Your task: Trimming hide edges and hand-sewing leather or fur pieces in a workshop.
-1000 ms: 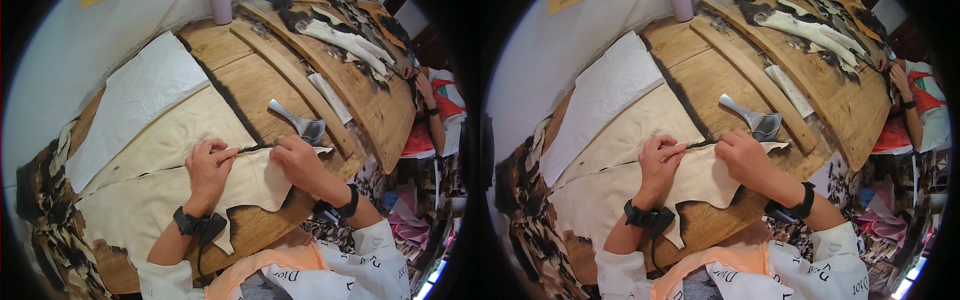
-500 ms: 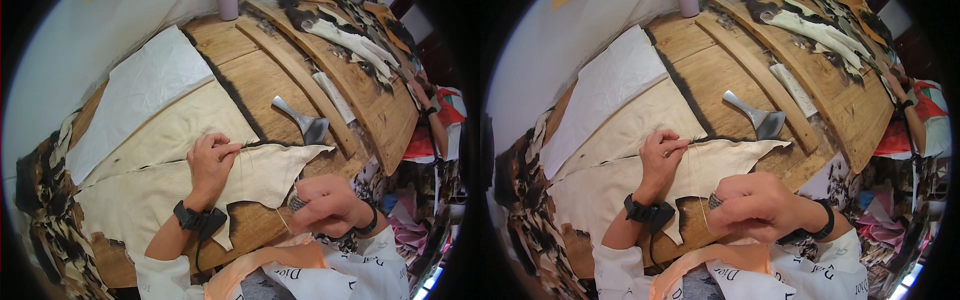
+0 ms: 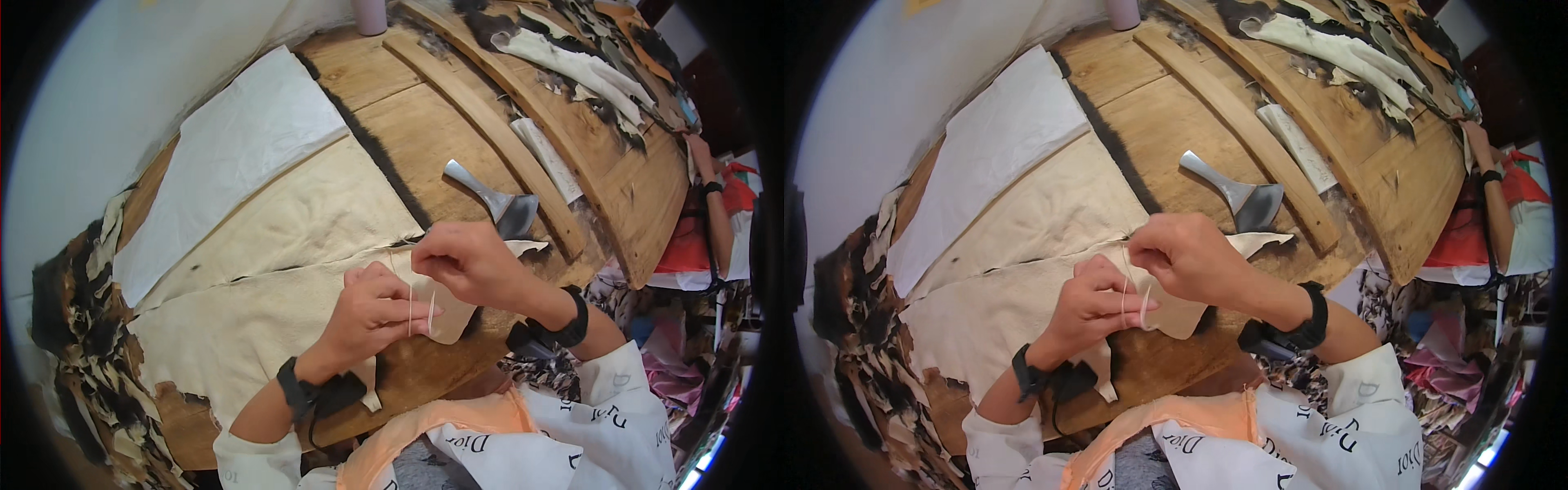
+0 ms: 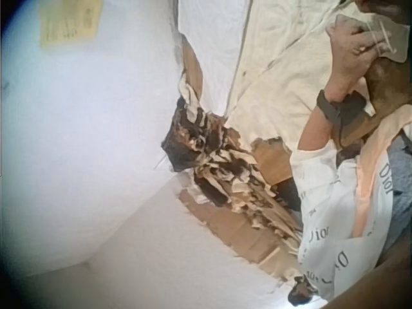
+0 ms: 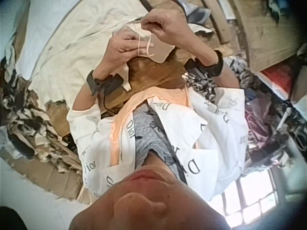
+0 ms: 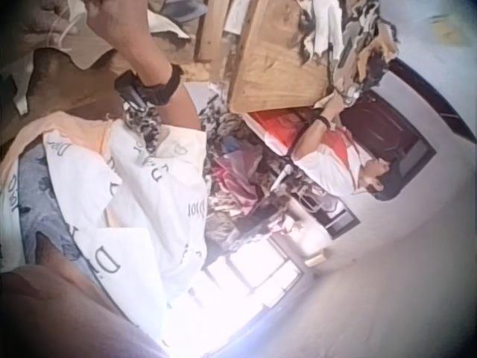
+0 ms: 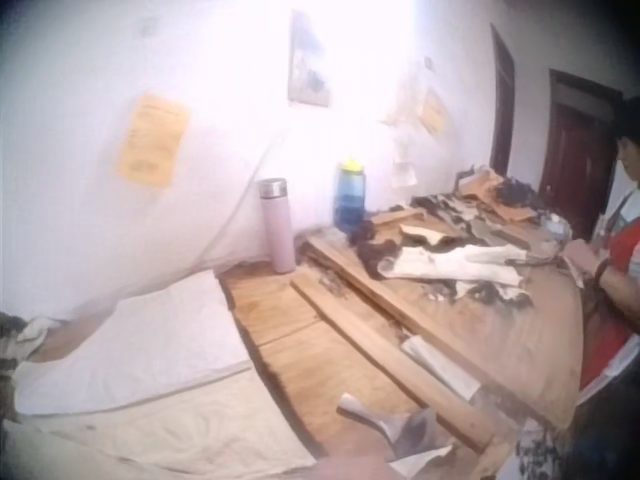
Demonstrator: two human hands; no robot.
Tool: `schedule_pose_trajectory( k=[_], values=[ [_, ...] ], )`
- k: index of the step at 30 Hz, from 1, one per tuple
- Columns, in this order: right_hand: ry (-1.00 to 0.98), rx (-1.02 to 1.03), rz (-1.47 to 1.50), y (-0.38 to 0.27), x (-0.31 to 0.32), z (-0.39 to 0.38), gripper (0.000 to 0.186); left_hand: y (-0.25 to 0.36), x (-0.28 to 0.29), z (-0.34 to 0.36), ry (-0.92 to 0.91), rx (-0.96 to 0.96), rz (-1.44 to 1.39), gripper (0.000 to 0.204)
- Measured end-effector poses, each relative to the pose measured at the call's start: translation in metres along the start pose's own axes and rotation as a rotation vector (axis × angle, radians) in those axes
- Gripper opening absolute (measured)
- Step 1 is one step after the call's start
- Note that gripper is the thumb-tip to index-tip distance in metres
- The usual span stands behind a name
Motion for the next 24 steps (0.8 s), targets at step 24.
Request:
schedule_pose_trajectory(
  k=[24],
  values=[
    [-0.167, 0.041, -0.452, 0.006, 0.051, -0.038, 0.005, -0.053, -0.006, 0.014, 0.142, 0.499, 0.272, 0.007]
  ],
)
Point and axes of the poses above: each hand's wrist, its own z-axis towards the middle knuckle, its own x-axis out of the back of the hand, y = z × x, the point moved 3 cm from there along z, towards the middle knuckle, and after that the axes turned 10 degrees about y, right-handed, at the moved point
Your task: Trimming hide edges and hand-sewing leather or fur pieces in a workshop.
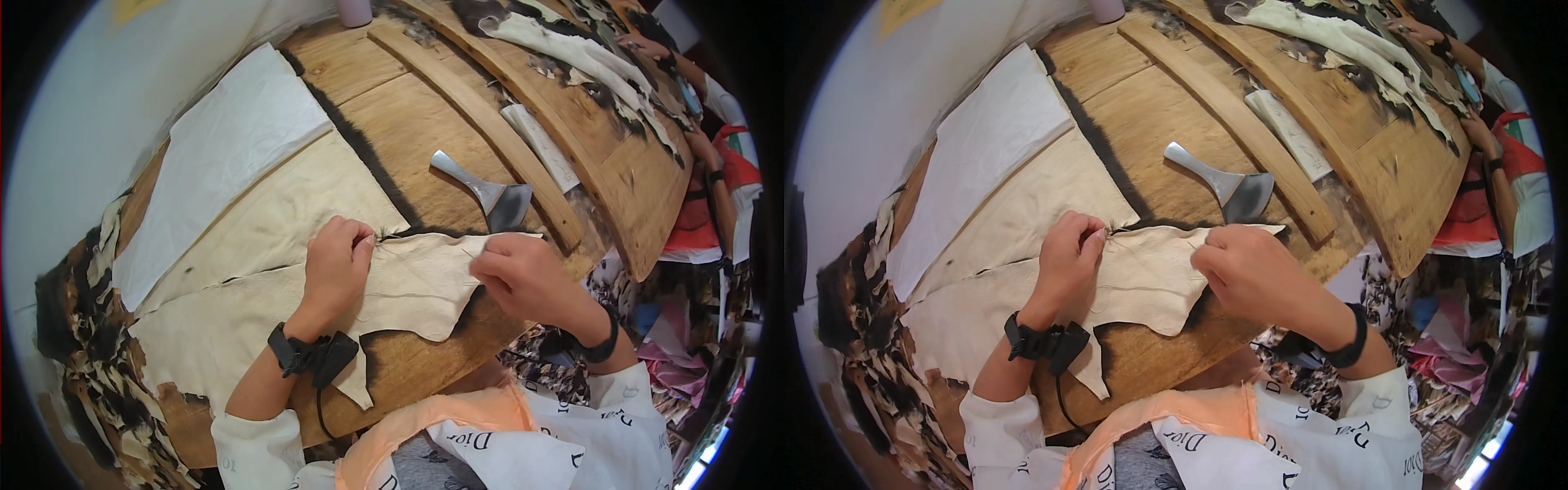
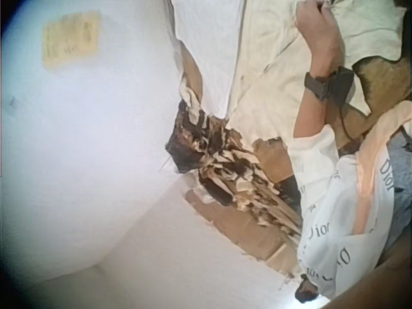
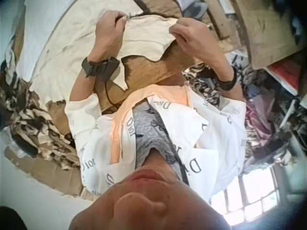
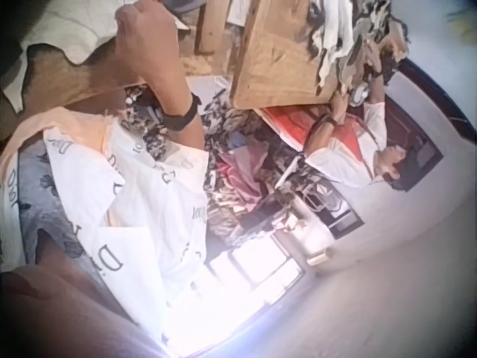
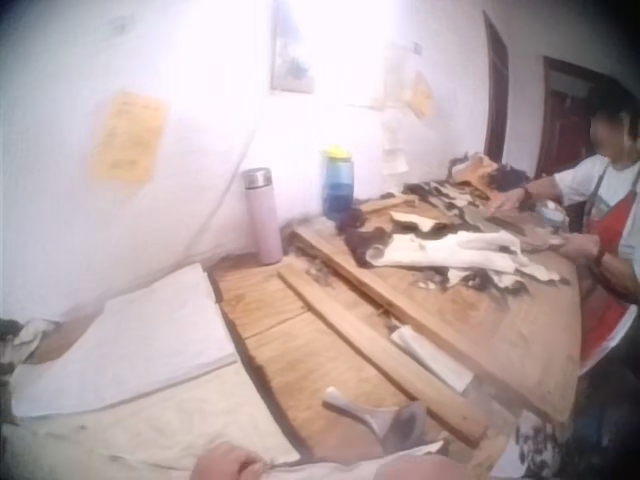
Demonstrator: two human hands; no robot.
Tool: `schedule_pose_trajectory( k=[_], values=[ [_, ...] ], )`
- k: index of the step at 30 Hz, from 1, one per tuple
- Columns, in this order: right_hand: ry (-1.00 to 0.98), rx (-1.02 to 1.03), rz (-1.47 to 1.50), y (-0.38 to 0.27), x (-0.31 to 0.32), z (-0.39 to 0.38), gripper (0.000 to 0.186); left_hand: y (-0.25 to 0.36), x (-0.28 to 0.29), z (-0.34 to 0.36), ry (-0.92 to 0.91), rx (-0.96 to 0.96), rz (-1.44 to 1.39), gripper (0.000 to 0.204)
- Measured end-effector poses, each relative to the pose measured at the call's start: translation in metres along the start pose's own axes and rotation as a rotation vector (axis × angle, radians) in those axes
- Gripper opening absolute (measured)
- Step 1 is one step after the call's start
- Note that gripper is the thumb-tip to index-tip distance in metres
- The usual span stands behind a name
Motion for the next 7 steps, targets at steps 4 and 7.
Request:
schedule_pose_trajectory(
  k=[4, 7],
  values=[
    [-0.179, 0.137, 0.280, -0.032, 0.044, 0.009, 0.006, 0.002, -0.003, -0.006, 0.027, -0.098, 0.110, 0.005],
    [-0.457, 0.328, 0.766, -0.047, 0.053, 0.013, 0.010, 0.000, -0.001, -0.004, -0.050, -0.042, 0.052, 0.008]
  ],
)
Point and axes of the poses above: each hand's wrist, its own z-axis towards the middle knuckle, its own x-axis out of the back of the hand, y = z × x, the point moved 3 cm from there along z, towards the middle knuckle, and after that the axes turned 10 degrees about y, right-handed, at the moved point
